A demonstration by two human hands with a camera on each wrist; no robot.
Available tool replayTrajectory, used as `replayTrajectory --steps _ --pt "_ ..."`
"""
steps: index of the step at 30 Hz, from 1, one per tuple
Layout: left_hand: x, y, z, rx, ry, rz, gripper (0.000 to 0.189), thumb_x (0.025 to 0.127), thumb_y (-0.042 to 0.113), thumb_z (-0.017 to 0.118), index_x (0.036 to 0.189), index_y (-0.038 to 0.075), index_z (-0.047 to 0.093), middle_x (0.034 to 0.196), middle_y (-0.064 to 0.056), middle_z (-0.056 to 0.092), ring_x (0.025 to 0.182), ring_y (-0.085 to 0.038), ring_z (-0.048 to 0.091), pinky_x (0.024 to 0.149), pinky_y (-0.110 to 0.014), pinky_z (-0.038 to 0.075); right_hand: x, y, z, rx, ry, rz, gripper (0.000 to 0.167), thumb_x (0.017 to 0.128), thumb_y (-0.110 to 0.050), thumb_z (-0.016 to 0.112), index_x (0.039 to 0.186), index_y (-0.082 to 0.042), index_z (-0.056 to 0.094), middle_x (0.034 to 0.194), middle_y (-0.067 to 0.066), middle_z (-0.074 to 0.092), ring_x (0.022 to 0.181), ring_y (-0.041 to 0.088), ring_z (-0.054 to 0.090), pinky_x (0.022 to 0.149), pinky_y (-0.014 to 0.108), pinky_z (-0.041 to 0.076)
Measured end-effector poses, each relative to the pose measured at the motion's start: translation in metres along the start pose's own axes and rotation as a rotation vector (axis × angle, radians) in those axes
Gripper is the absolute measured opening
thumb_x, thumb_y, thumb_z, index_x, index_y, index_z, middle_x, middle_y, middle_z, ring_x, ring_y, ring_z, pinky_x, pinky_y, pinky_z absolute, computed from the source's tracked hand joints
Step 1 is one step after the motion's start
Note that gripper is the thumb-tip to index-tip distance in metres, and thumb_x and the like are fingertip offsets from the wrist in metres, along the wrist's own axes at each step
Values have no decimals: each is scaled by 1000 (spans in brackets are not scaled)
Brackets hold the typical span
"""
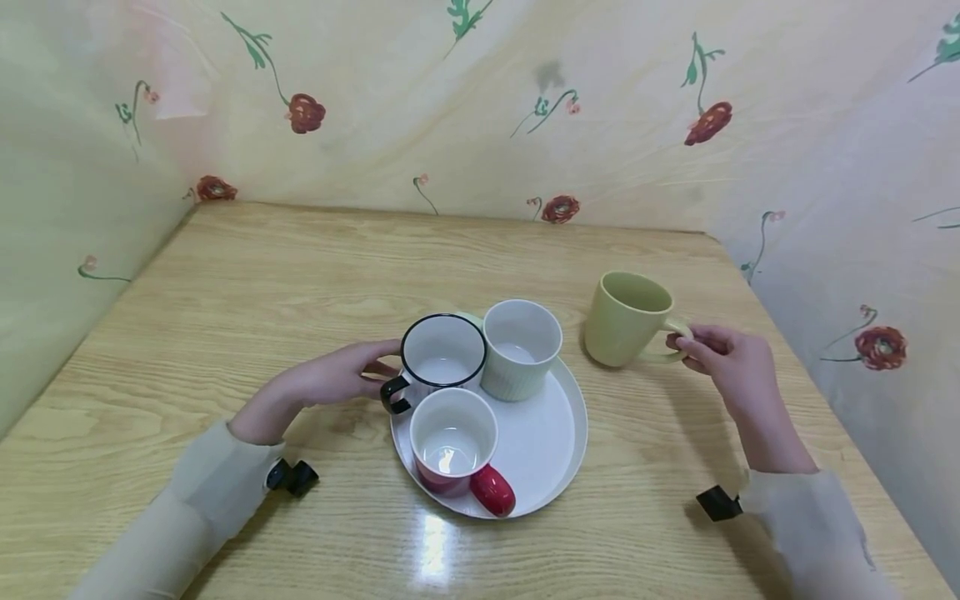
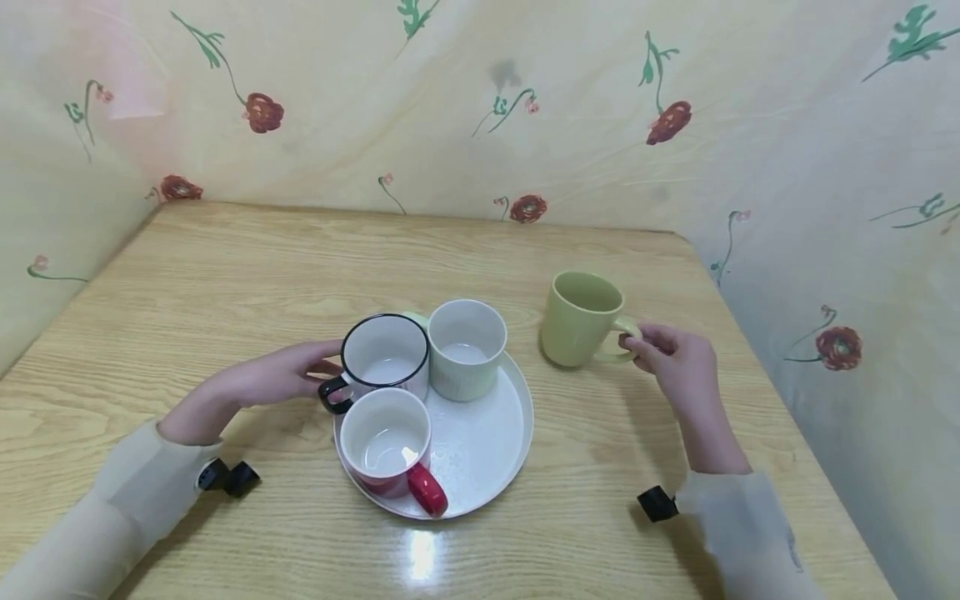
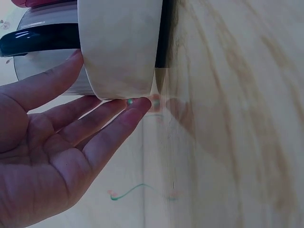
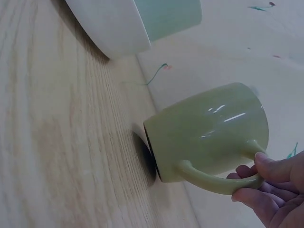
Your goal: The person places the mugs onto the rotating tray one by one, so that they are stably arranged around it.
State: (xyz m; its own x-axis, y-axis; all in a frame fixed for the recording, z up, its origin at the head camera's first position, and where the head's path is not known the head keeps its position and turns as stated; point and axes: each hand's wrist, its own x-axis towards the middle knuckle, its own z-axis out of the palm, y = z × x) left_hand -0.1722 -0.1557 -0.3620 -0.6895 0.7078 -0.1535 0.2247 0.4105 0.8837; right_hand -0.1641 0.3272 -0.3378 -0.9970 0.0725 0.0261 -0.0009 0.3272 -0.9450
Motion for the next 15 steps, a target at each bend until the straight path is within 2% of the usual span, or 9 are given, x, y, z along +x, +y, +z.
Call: replayTrajectory --steps 9,15 --pt "-1 2 -1 6 1 -1 51 94 -3 55 143 0 41 149 -24 39 129 -42 50 109 -53 41 -18 -4 5 -82 -15 -14 9 93 -14 65 99 -20 68 84 -22 72 82 -9 68 70 10 55" --pt "-1 1 -2 0 -5 9 51 94 -3 55 143 0 40 149 -25 38 129 -42 50 109 -52 42 -32 -10 7 -167 -5 -54 13 94 -16 63 105 -21 67 87 -25 71 84 -10 66 70 9 55"
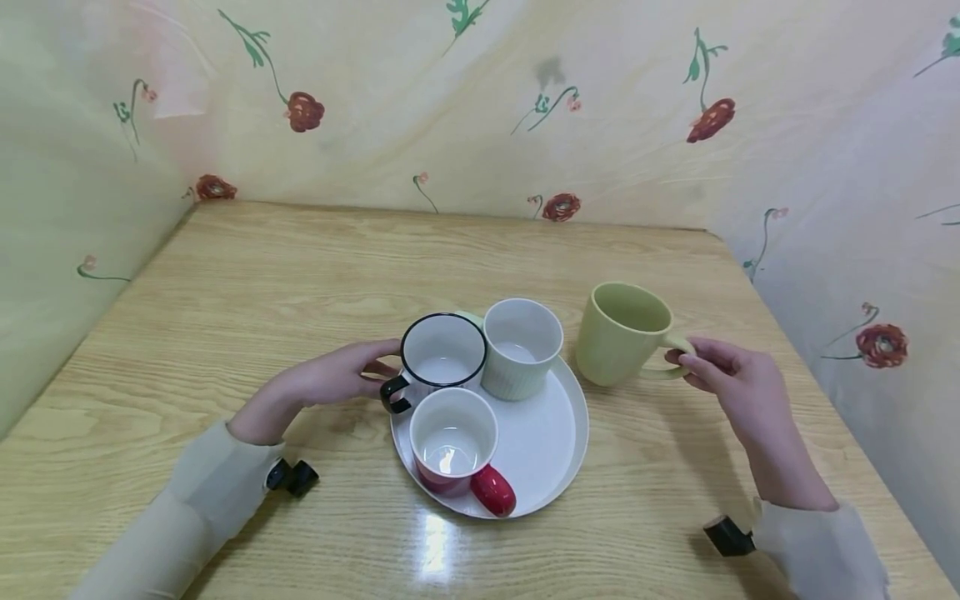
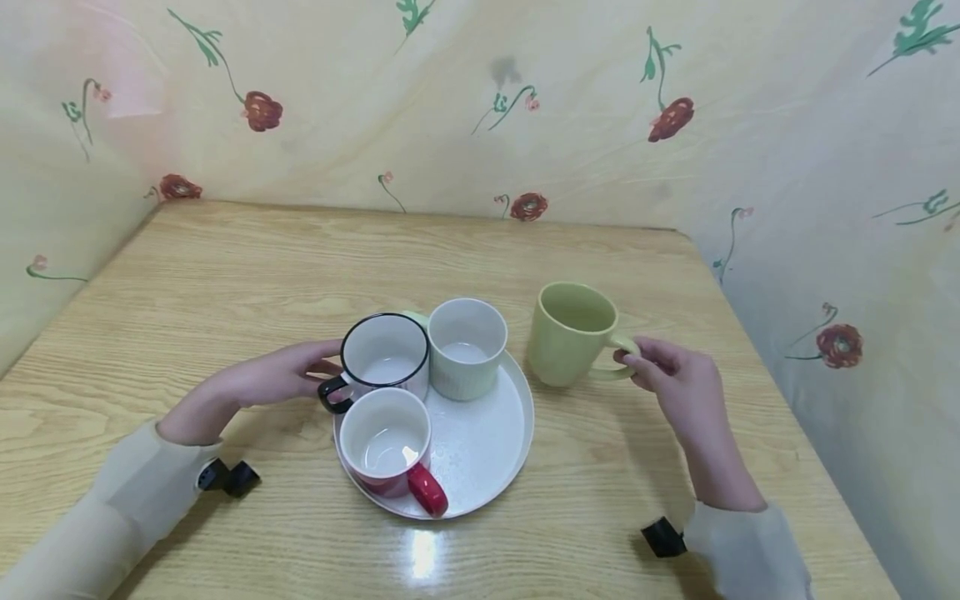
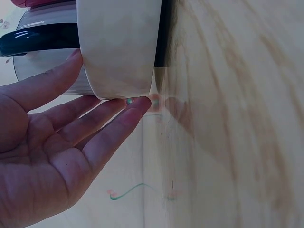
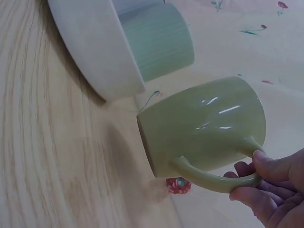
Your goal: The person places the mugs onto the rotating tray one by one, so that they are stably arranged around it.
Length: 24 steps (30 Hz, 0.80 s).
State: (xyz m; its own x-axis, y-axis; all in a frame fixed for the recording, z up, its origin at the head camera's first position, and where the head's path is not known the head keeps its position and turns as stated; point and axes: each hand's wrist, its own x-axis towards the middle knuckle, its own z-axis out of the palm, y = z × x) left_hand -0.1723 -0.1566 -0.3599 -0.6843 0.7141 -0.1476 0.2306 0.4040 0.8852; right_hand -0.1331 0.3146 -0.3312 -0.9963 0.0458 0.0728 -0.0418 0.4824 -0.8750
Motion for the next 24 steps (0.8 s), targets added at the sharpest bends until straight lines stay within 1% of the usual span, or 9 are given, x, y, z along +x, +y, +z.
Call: replayTrajectory --steps 1,5,8,10,13,16,17,21,24 --pt "0 0 0 -1 0 2 51 94 -3 55 143 0 40 149 -25 38 129 -42 50 109 -52 42 -2 -2 0 -6 1 -7 14 94 -16 63 106 -22 67 88 -25 71 85 -10 66 70 9 55" --pt "-1 0 0 -2 1 5 51 94 -4 55 143 0 41 149 -25 39 128 -42 51 108 -52 43 -11 -8 -1 53 -2 -33 18 93 -10 64 102 -24 70 88 -22 73 84 -10 66 68 9 55" --pt "-1 1 -1 -7 1 2 51 93 -4 55 142 0 41 148 -25 40 127 -42 52 108 -52 44 -16 -12 -1 73 -2 -63 19 92 -9 65 102 -24 71 89 -20 74 84 -8 66 68 9 55" --pt "-1 1 -1 -14 -1 2 50 93 -5 55 142 0 41 147 -25 40 127 -41 52 108 -51 44 -19 -14 0 70 1 -85 19 92 -10 65 103 -24 72 90 -20 74 84 -8 66 67 9 54" --pt "-1 1 -1 -18 -4 2 50 94 -4 55 142 0 41 148 -25 40 127 -41 52 107 -51 44 -24 -17 2 102 2 -111 19 91 -8 65 103 -21 72 90 -18 75 84 -8 66 66 9 54" --pt "0 0 -1 -14 -2 3 50 94 -3 56 142 1 41 148 -24 40 127 -41 52 107 -50 44 -28 -20 4 153 -4 -130 22 91 -3 65 103 -18 73 90 -15 75 85 -7 67 66 10 54" --pt "0 -1 -1 -13 -2 4 50 94 -2 56 142 1 41 148 -24 40 127 -41 52 107 -50 44 -29 -21 5 153 -3 -135 23 91 -2 64 104 -18 74 90 -16 75 85 -6 67 66 10 54" --pt "0 -1 -1 -14 -1 -5 51 94 -2 55 142 1 41 148 -24 39 127 -41 52 107 -51 44 -33 -24 8 177 -30 -182 28 91 5 61 106 -16 74 91 -14 76 86 -5 68 67 11 55" --pt "-1 0 -1 -18 0 -12 52 94 -3 55 143 1 40 149 -23 39 127 -41 52 107 -50 44 -35 -25 9 171 -58 -212 31 91 7 58 107 -15 73 92 -15 75 86 -5 68 68 11 55"
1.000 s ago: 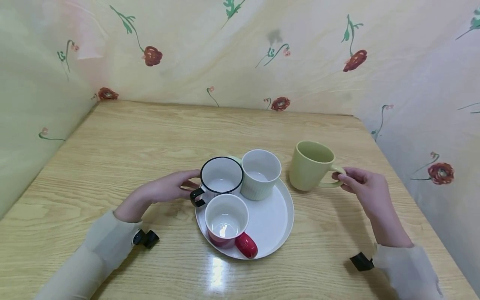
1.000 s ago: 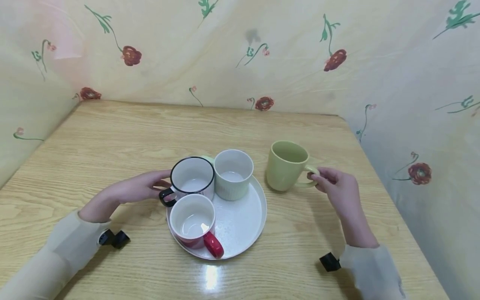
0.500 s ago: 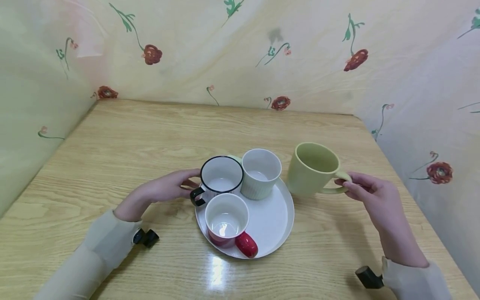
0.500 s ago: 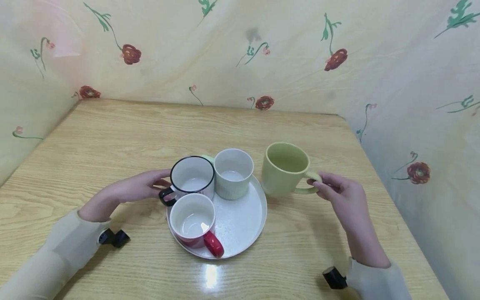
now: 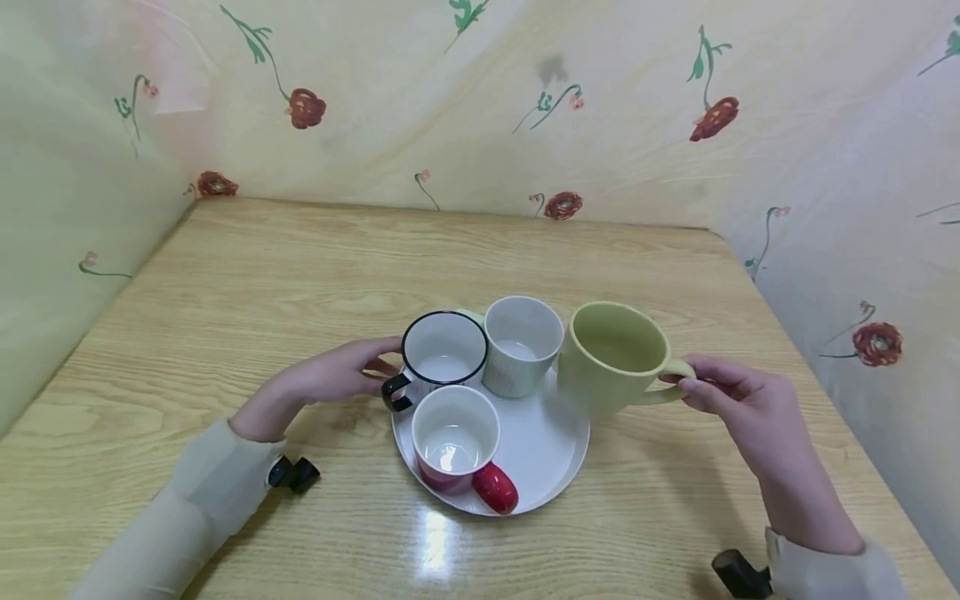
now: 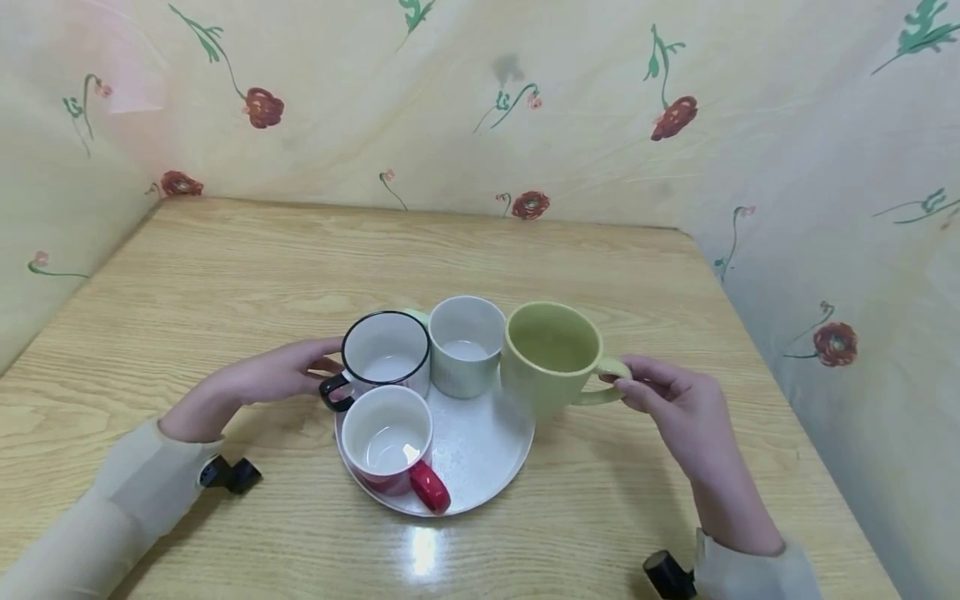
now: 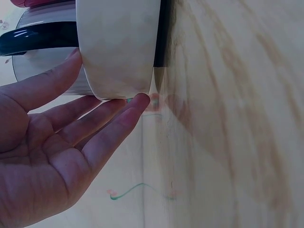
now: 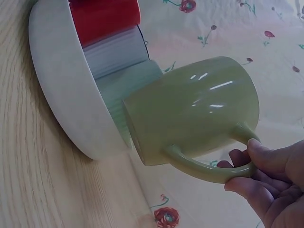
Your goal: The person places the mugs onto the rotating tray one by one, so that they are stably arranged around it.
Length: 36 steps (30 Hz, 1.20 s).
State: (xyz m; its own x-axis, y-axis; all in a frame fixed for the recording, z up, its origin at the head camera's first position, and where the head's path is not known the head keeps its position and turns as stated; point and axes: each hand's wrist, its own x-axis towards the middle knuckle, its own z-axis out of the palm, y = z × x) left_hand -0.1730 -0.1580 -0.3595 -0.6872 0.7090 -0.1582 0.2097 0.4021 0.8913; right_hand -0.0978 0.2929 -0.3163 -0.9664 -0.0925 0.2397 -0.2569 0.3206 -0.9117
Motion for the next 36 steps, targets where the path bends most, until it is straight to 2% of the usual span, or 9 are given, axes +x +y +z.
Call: replayTrajectory --steps 10,22,29,36 --pt "0 1 1 -2 11 17 55 92 -7 56 143 -2 39 149 -25 39 127 -42 52 107 -49 45 -5 -4 8 -32 -25 -36 34 87 10 62 105 -16 74 94 -16 74 83 -4 69 69 12 56" --pt "-1 2 1 1 4 -2 53 93 -5 56 143 -1 40 149 -26 38 128 -43 51 108 -50 44 -12 -9 33 28 -111 -100 23 86 12 62 105 2 70 93 -12 75 84 -1 70 73 15 57" --pt "0 1 1 9 3 7 52 93 -5 55 142 -2 40 148 -26 39 127 -42 52 107 -50 44 -12 -6 37 47 -126 -126 30 85 14 61 105 -5 72 95 -11 74 84 -1 69 73 15 57" --pt "-1 2 2 10 8 6 52 92 -6 55 142 -1 41 148 -26 40 127 -43 52 107 -51 44 -10 -3 41 21 -169 -163 29 85 13 62 106 -6 71 95 -12 74 84 -1 69 73 13 56"
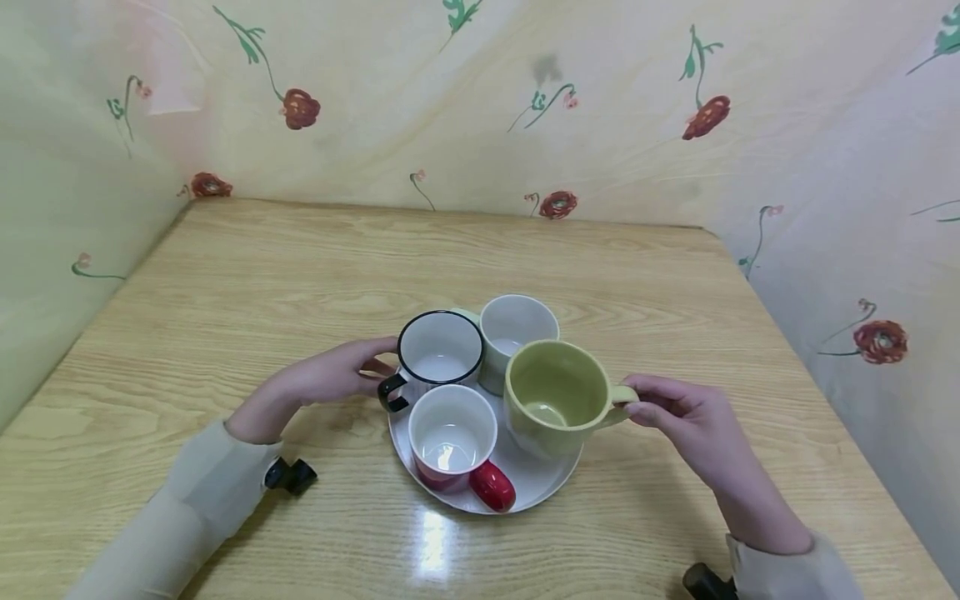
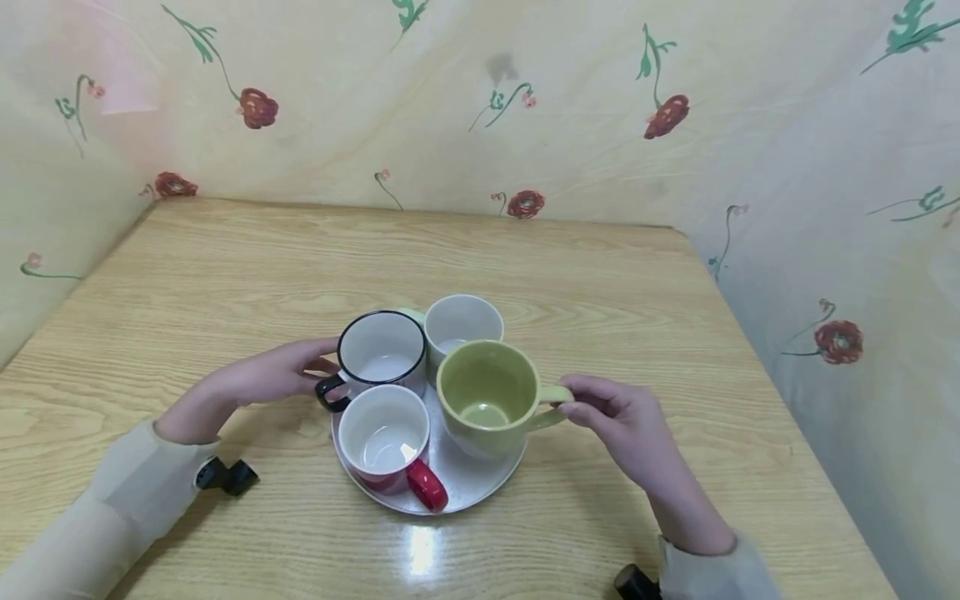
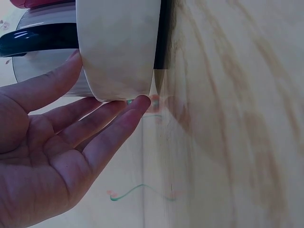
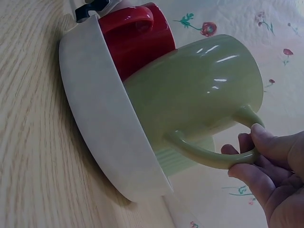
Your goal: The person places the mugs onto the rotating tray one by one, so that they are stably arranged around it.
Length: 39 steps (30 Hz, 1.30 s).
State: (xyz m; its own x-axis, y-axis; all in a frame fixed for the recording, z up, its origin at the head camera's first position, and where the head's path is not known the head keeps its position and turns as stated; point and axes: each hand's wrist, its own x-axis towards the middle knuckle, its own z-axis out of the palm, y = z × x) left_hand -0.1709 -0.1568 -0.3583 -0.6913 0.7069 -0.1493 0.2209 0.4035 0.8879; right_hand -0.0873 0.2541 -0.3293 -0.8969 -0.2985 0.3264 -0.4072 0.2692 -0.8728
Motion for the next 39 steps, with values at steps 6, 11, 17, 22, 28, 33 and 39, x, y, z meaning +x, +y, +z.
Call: replayTrajectory --steps 6,11,17,22,28,33,39 --pt "0 0 0 4 1 0 53 92 -6 55 143 -1 40 148 -25 39 126 -42 52 107 -51 44 3 1 4 -60 -13 16 28 86 10 63 105 -8 72 94 -16 73 83 -3 68 72 13 56" --pt "2 0 1 3 -2 15 52 93 -6 54 142 -2 40 148 -26 39 126 -42 53 106 -49 46 4 4 4 -103 -31 24 22 86 5 66 105 -5 71 95 -19 71 83 -5 66 72 13 56" --pt "2 0 2 5 -1 34 51 93 -8 53 142 -4 40 148 -28 38 126 -44 52 105 -48 47 6 11 3 -142 -55 1 20 85 7 66 105 2 69 97 -23 69 83 -6 66 72 13 56" --pt "2 0 3 13 -1 25 53 92 -10 51 143 -4 38 149 -28 36 127 -44 51 105 -49 47 9 17 3 -136 -90 -25 21 84 11 65 104 7 68 98 -24 69 85 -7 65 73 13 56" --pt "1 1 3 8 1 13 54 92 -11 50 144 -2 37 152 -26 34 129 -45 49 106 -50 46 16 22 0 -166 -123 -59 19 85 6 66 104 9 67 98 -25 68 87 -8 65 74 10 54" --pt "1 2 4 4 4 0 54 92 -11 50 144 -1 38 152 -25 34 130 -45 48 106 -52 45 26 28 -4 -127 -197 -69 19 85 9 63 104 9 66 99 -23 69 89 -8 64 78 11 54" --pt "1 2 4 13 3 -5 53 93 -9 51 144 -1 38 152 -25 34 130 -45 47 107 -53 43 37 36 -10 -68 -289 -41 21 87 9 62 108 10 64 101 -19 70 92 -4 66 79 16 56"
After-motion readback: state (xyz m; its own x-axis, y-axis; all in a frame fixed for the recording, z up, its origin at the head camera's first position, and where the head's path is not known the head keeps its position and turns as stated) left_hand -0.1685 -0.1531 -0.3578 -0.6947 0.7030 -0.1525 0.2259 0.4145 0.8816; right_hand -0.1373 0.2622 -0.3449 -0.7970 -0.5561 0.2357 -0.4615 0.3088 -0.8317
